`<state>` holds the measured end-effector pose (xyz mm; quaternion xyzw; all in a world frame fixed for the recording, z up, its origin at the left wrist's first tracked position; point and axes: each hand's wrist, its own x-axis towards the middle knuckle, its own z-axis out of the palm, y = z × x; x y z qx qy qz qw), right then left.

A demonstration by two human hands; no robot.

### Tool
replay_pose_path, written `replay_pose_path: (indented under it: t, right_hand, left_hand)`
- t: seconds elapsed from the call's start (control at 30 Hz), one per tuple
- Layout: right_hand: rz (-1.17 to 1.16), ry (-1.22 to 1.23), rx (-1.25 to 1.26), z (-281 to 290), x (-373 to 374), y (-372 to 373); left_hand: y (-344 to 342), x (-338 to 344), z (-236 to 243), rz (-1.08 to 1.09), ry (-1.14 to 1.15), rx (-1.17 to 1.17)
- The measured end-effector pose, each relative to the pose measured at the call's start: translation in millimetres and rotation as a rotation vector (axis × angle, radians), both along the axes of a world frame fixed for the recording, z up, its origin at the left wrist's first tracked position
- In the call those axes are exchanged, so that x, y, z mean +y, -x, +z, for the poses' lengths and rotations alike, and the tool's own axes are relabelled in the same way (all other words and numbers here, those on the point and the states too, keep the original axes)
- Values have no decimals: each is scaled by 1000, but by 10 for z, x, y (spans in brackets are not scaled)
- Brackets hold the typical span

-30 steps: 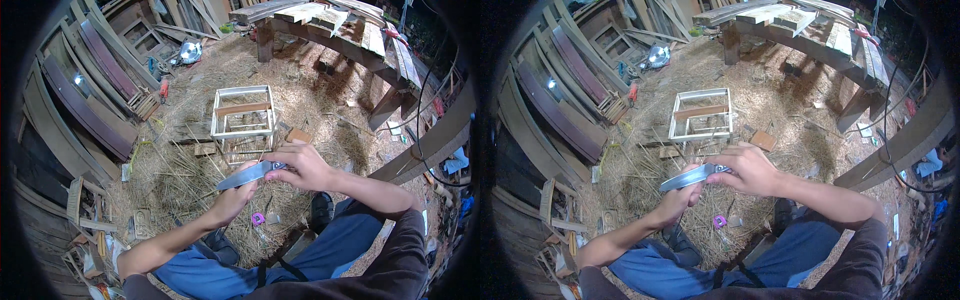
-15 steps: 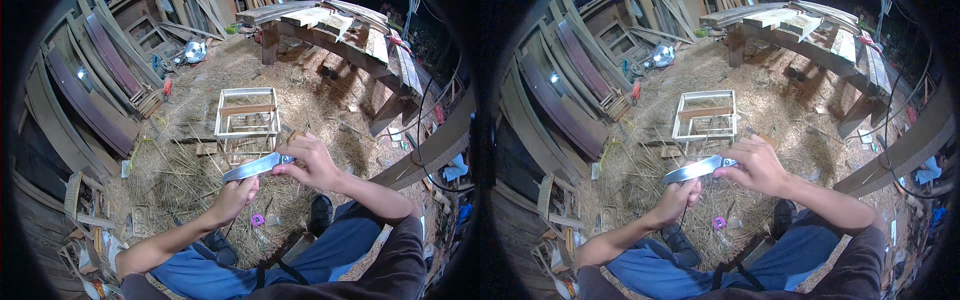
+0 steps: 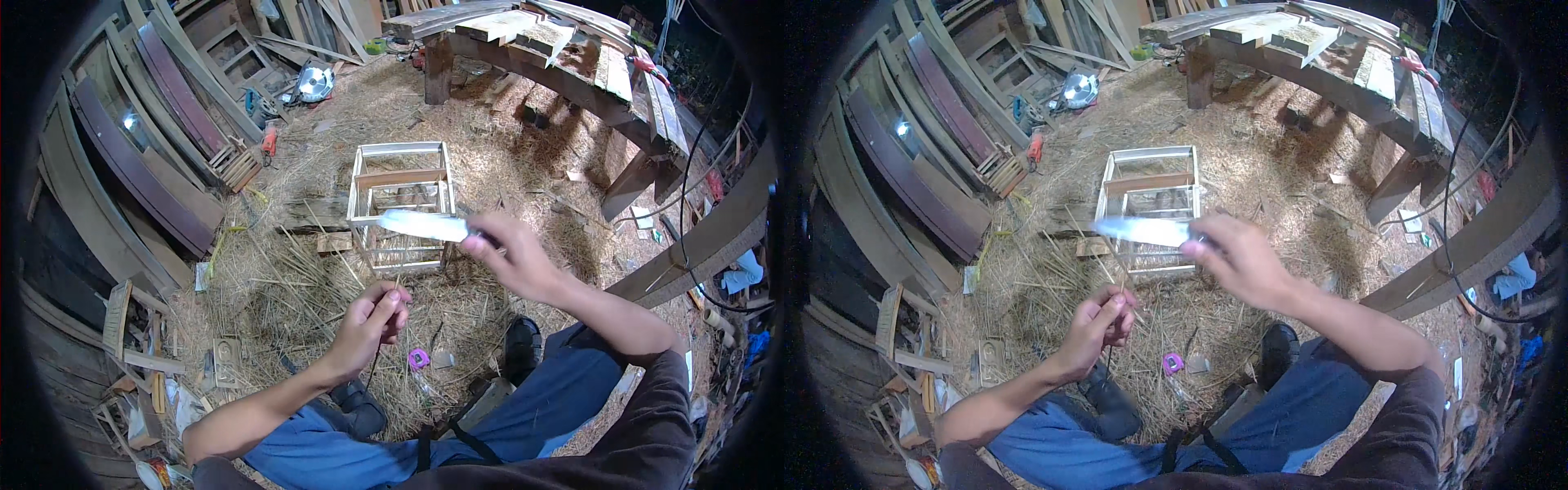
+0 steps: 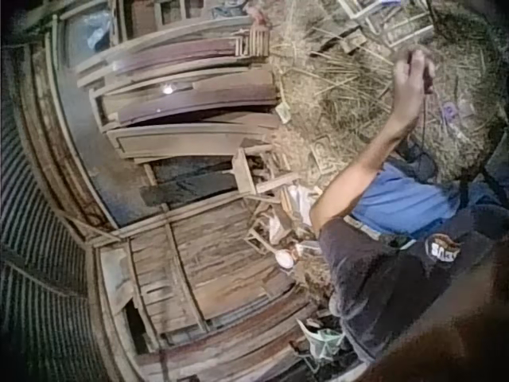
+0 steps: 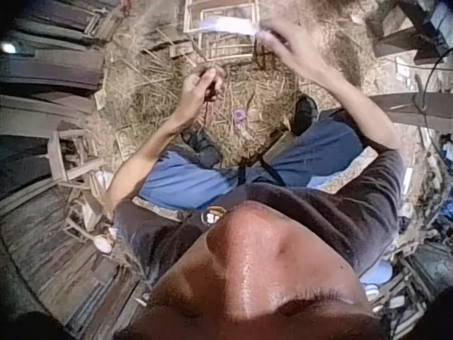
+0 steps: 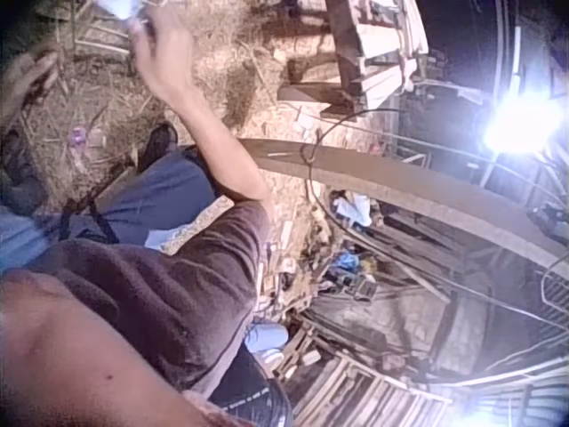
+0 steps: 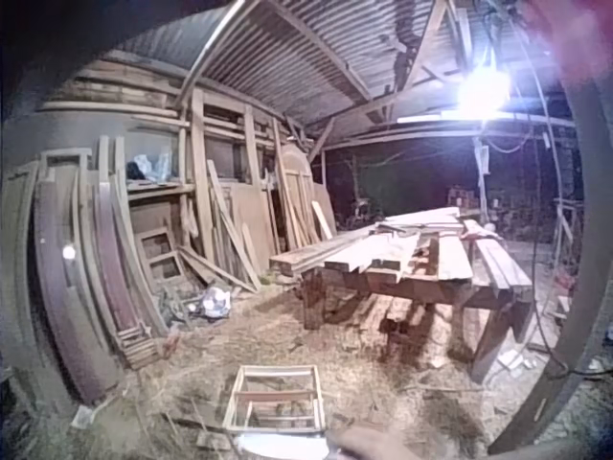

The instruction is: The person shapes a thin strip of wood using a knife. The person holds the wood strip in one hand and carefully shaves off thin slivers with the knife, turning the strip to work on different sides.

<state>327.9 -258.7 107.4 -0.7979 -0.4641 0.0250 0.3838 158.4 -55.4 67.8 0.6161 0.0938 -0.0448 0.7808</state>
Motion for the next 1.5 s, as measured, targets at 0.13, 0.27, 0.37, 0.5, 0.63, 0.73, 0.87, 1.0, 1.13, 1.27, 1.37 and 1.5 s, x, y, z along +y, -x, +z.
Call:
replay_pose_path:
  t: [0.13,0.27,0.37,0.5,0.63,0.73,0.87,1.0,1.13,1.27,1.37,1.5]
  right_hand:
    - [340,89,-133,-7,116,109]
    - [346,49,-183,-93,196,145]
    - [328,53,-322,14,144,102]
    - [270,59,-296,5,113,74]
    - [187,41,-325,37,87,44]
    - [32,-36,-232,1,106,-65]
    - [-327,-37,-129,33,-17,-309]
    - [-306,-46,-45,14,1,-180]
    - [-74,-43,0,17,58,-80]
    - [210,44,-11,-43,114,23]
    - [391,108,4,-40,163,115]
    - [384,132,-26,-66,184,167]
  left_hand:
    - [-62,-39,62,-10,-14,-21]
    - [-100,-75,35,-8,-27,-63]
    - [-108,-115,60,12,-28,-57]
    - [-93,-181,33,77,84,-39]
    - [-94,-142,58,57,128,-16]
    - [-71,-112,94,53,167,-21]
    - [15,-190,107,-18,65,-41]
    - [45,-119,113,12,83,-37]
    - [16,-31,127,81,124,-13]
    - [-20,-103,173,93,107,14]
    - [-51,-145,107,62,114,55]
    - [-82,-200,29,28,189,56]
